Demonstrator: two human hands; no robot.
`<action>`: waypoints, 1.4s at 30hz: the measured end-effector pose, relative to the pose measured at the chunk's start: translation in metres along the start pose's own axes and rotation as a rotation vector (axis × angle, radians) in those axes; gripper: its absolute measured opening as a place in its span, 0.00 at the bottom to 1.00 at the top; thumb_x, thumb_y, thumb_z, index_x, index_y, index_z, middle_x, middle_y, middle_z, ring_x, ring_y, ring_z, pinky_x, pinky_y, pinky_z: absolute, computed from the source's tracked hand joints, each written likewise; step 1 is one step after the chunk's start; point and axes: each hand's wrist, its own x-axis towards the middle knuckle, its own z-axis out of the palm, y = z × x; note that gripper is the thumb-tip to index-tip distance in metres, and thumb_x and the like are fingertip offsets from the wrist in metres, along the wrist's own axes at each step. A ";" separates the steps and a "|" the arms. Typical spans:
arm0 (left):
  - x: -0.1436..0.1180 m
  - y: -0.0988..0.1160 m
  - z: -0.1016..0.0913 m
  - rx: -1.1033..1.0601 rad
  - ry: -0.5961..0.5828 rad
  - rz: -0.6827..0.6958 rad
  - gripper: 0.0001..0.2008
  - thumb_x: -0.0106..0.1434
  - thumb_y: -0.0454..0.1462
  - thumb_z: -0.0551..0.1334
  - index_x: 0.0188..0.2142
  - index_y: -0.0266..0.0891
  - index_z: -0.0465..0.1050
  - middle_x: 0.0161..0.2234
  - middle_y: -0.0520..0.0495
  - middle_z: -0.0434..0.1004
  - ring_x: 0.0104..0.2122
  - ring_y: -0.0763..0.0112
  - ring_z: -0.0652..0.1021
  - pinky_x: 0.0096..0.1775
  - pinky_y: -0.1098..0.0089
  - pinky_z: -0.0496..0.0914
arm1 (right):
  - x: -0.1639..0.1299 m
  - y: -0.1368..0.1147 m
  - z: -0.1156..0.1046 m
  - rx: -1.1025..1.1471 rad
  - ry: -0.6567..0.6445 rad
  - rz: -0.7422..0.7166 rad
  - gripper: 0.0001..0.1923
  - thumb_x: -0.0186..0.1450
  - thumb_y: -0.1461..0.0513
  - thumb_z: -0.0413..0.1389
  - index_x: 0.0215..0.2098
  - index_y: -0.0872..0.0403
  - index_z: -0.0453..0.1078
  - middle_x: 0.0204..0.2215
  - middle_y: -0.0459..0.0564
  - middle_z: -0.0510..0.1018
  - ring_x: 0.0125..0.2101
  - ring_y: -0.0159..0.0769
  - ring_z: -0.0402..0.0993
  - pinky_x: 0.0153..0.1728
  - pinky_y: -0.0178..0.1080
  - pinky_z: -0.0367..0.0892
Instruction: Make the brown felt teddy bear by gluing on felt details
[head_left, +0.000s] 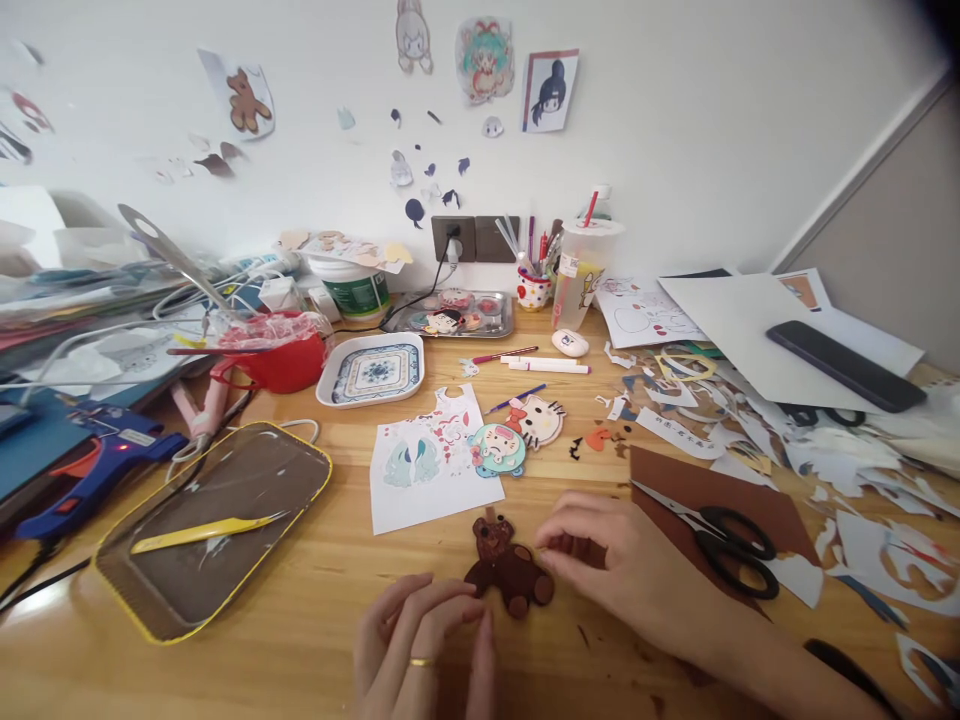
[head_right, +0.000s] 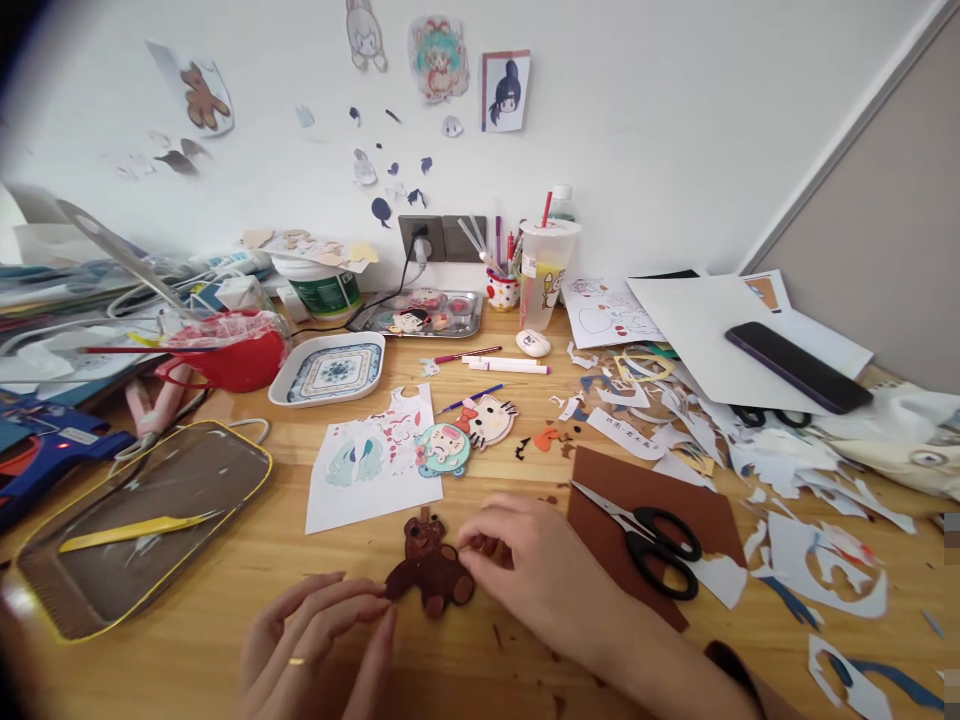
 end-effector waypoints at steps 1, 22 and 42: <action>0.000 -0.003 -0.002 0.017 -0.006 -0.004 0.08 0.52 0.29 0.61 0.33 0.39 0.68 0.28 0.49 0.75 0.35 0.64 0.70 0.38 0.65 0.64 | 0.001 0.001 0.002 0.004 0.024 -0.013 0.07 0.60 0.66 0.51 0.29 0.52 0.70 0.28 0.45 0.72 0.30 0.30 0.67 0.30 0.32 0.61; 0.032 0.004 0.011 0.220 -0.303 -0.036 0.06 0.57 0.31 0.57 0.33 0.40 0.71 0.30 0.48 0.72 0.37 0.60 0.67 0.33 0.63 0.69 | 0.009 0.003 0.019 -0.078 0.029 -0.031 0.07 0.59 0.67 0.51 0.30 0.52 0.70 0.29 0.44 0.72 0.30 0.31 0.67 0.32 0.32 0.61; 0.011 -0.035 -0.027 0.138 -0.318 -0.002 0.05 0.58 0.36 0.58 0.36 0.41 0.69 0.31 0.54 0.77 0.33 0.68 0.69 0.34 0.73 0.67 | 0.027 0.001 0.002 -0.355 0.045 -0.206 0.11 0.64 0.66 0.47 0.35 0.55 0.71 0.30 0.48 0.72 0.32 0.34 0.67 0.32 0.35 0.61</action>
